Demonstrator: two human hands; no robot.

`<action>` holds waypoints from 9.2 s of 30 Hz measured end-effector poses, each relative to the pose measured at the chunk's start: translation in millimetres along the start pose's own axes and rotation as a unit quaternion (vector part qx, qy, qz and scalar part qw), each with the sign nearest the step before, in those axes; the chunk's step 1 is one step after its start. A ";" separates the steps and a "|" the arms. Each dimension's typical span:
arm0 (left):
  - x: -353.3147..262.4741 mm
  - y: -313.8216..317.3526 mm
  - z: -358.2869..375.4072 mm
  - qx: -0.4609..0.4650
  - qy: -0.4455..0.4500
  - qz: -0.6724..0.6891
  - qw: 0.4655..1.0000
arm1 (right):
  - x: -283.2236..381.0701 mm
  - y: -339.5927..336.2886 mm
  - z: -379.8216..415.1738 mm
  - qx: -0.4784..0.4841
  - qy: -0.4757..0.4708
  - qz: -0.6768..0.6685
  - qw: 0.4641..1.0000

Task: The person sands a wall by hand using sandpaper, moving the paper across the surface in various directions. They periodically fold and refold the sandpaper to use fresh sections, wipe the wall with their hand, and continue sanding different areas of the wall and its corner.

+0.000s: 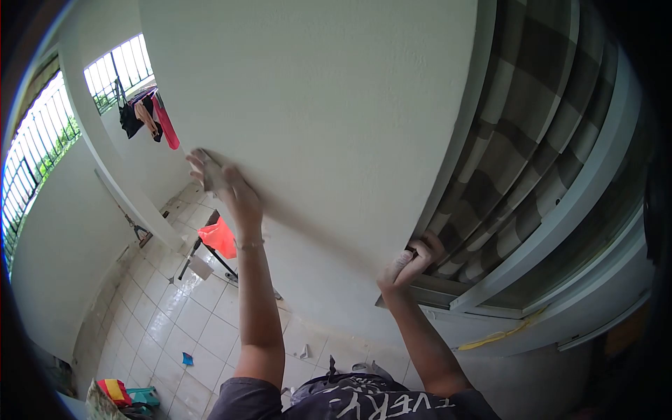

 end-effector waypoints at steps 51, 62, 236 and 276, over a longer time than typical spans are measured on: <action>93.6 16.6 349.0 0.193 0.288 -0.123 0.930 | -1.3 -1.0 -2.3 0.018 0.005 0.009 1.000; -136.3 18.7 99.0 0.008 0.053 -0.005 0.999 | 1.7 0.1 -1.6 0.002 0.028 -0.008 1.000; 147.8 -33.4 74.6 0.089 0.103 0.063 0.989 | -10.8 21.7 119.2 -0.293 0.395 -0.165 0.855; 109.0 -124.3 239.6 0.661 -0.520 0.474 0.260 | 184.2 62.3 170.4 0.157 0.486 -0.280 0.813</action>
Point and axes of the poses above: each hand's wrist, its own z-axis away from the middle knuckle, its own y-axis out of the palm, x = y × z, the point moved 1 cm from there along -z, towards the middle knuckle, and after that the axes turned 14 degrees about -z, right-handed, at the moved point
